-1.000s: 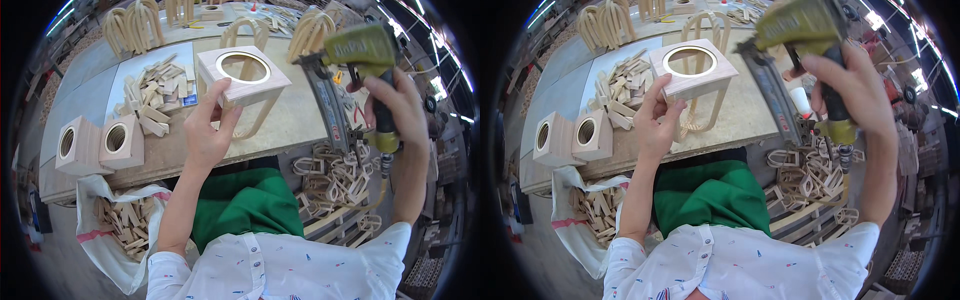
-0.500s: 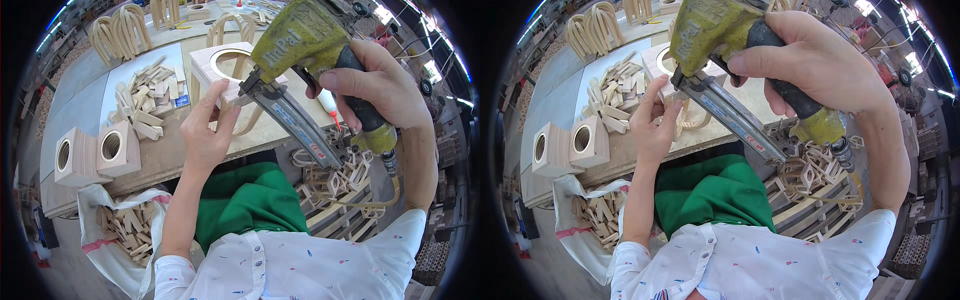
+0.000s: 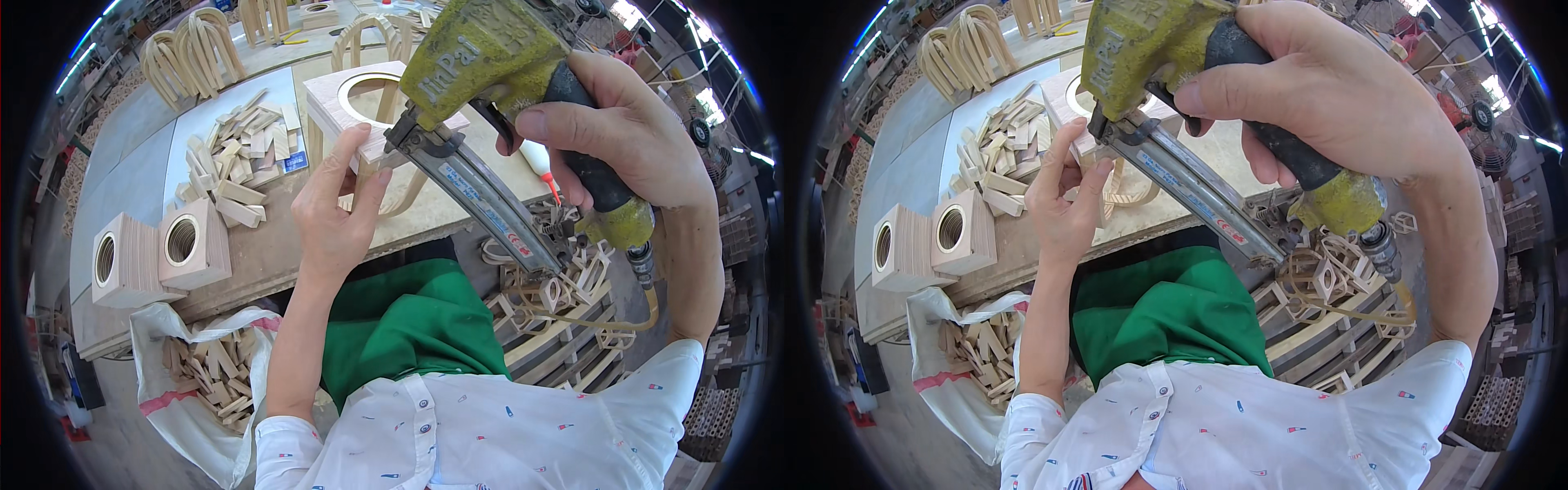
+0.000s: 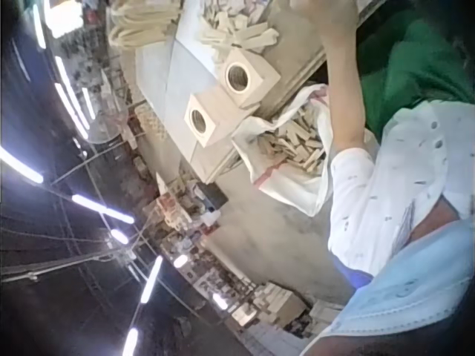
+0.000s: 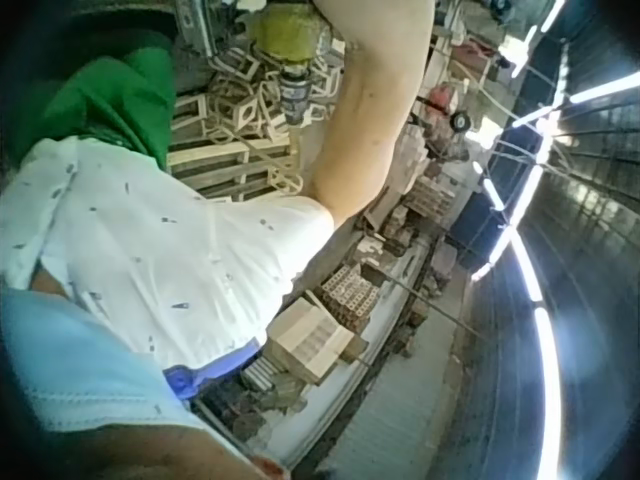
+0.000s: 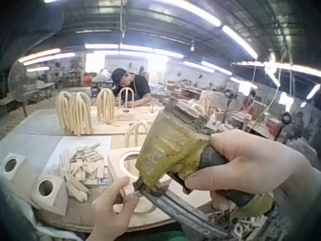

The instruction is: The person assembles a wooden chair frame by aligning curved and straight wooden pieces, applying glue to the joints, and securing them with a pneumatic nail gun. The person then attaches a square wooden block with a circular hole to the frame using the same method.

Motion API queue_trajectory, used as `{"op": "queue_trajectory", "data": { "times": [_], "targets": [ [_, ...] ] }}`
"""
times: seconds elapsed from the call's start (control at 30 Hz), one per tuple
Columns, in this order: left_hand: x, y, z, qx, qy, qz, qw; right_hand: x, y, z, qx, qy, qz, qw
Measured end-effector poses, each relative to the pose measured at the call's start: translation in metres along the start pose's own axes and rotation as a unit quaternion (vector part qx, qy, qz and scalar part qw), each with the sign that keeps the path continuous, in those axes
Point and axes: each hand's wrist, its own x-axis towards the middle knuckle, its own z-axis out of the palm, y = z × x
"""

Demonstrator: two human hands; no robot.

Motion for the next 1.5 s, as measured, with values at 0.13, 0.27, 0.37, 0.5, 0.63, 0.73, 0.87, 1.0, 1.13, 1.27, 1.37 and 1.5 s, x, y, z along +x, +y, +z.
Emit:
{"op": "queue_trajectory", "data": {
  "times": [0.13,0.27,0.37,0.5,0.63,0.73,0.87,1.0,1.13,1.27,1.37,1.5],
  "targets": [
    [-0.001,0.002,0.001,0.029,-0.002,0.021,0.999,-0.013,0.005,0.015,-0.060,0.063,-0.067,0.994],
    [-0.006,0.000,-0.001,0.032,0.000,0.016,0.999,-0.014,-0.006,0.018,-0.024,0.069,-0.001,0.997],
    [-0.006,0.005,-0.002,0.047,-0.006,-0.002,0.999,-0.014,-0.003,0.015,-0.005,0.059,0.003,0.998],
    [-0.003,0.002,0.000,0.018,-0.017,-0.015,1.000,-0.022,0.011,-0.013,0.015,0.062,0.024,0.998],
    [0.000,-0.006,-0.013,-0.009,-0.058,-0.015,0.998,-0.008,0.051,-0.021,0.069,0.149,0.032,0.986],
    [0.001,0.002,-0.025,-0.012,-0.113,-0.081,0.990,0.019,0.105,-0.024,0.093,0.109,0.106,0.984],
    [0.002,0.001,-0.029,-0.048,-0.134,-0.126,0.982,0.059,0.188,-0.004,-0.043,0.080,0.075,0.993],
    [-0.005,-0.003,-0.029,-0.097,-0.085,-0.138,0.982,0.106,0.256,0.051,-0.287,0.113,0.003,0.951],
    [-0.012,0.003,-0.035,-0.105,-0.072,-0.153,0.980,0.126,0.262,0.096,-0.361,0.120,0.049,0.924],
    [-0.016,0.021,-0.044,-0.060,-0.083,-0.141,0.985,0.147,0.267,0.125,-0.314,0.154,0.042,0.936],
    [-0.017,0.036,-0.037,-0.054,-0.070,-0.152,0.985,0.169,0.288,0.145,-0.275,0.209,0.019,0.938],
    [-0.008,0.044,-0.021,-0.102,-0.130,-0.116,0.979,0.149,0.301,0.130,-0.210,0.252,-0.065,0.943]
  ]
}}
